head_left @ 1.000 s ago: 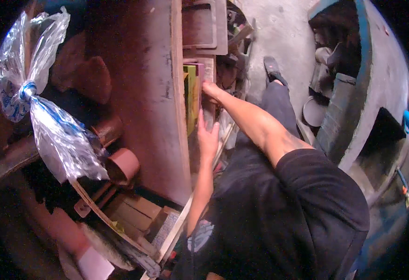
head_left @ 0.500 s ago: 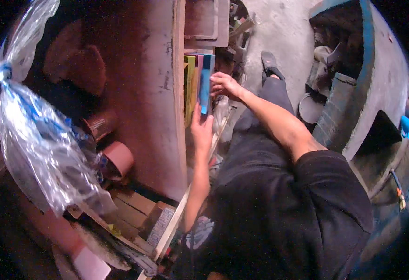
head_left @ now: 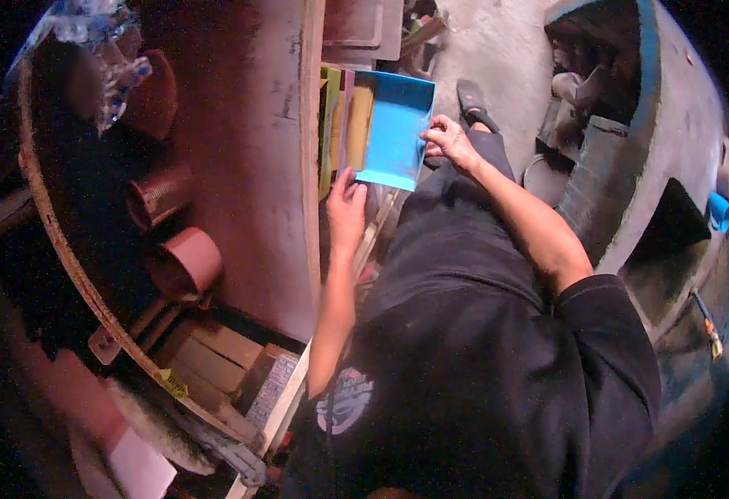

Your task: The person retrieves a sanding block from a storage shelf and walks to a workbench. They then use the sanding block to smooth the surface of several long, curved black plastic car parts, likely fender liners, resting on a metal stand. The person systematically sands the parts by hand, flipping them to cover different areas.

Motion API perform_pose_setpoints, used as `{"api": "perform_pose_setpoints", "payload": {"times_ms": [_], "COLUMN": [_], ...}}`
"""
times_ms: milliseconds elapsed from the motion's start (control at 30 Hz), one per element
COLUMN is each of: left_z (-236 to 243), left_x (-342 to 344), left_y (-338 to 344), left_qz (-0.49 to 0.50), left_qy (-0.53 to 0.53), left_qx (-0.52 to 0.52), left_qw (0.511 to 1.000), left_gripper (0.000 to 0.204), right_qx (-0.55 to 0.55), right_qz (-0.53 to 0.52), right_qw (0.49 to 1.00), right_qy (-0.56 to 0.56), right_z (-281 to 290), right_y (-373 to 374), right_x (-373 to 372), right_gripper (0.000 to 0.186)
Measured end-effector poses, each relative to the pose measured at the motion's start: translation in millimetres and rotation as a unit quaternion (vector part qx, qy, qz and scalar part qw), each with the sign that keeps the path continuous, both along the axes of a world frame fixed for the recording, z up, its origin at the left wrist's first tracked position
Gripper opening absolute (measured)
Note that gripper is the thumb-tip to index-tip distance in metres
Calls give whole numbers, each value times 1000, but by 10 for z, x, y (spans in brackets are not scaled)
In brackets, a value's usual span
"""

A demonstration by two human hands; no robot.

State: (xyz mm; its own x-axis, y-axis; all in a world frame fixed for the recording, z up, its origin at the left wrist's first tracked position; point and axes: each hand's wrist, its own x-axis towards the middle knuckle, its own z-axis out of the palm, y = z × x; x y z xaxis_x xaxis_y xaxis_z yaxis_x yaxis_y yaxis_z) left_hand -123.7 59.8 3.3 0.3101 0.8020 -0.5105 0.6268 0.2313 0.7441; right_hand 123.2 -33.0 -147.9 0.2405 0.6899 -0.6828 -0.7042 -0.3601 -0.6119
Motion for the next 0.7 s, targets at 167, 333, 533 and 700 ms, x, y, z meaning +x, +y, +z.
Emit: {"api": "perform_pose_setpoints", "payload": {"times_ms": [167, 333, 533, 700], "left_z": [-121, -155, -361, -481], "left_x": [-66, 175, 284, 354], "left_y": [-52, -109, -80, -4], "left_qz": [-21, -186, -244, -298], "left_qy": [14, 113, 119, 187], "left_qx": [4, 134, 162, 239], "left_qw": [1000, 967, 949, 905], "left_gripper": [59, 62, 64, 68], "right_qx": [-18, -42, -29, -24], "right_qz": [-20, -36, -21, -9], "right_qw": [1000, 996, 998, 999], "right_qy": [-13, -70, -43, -37], "right_z": [34, -58, -22, -39], "right_y": [-142, -320, -388, -422], "right_x": [-55, 48, 132, 150], "right_gripper": [32, 42, 53, 54]}}
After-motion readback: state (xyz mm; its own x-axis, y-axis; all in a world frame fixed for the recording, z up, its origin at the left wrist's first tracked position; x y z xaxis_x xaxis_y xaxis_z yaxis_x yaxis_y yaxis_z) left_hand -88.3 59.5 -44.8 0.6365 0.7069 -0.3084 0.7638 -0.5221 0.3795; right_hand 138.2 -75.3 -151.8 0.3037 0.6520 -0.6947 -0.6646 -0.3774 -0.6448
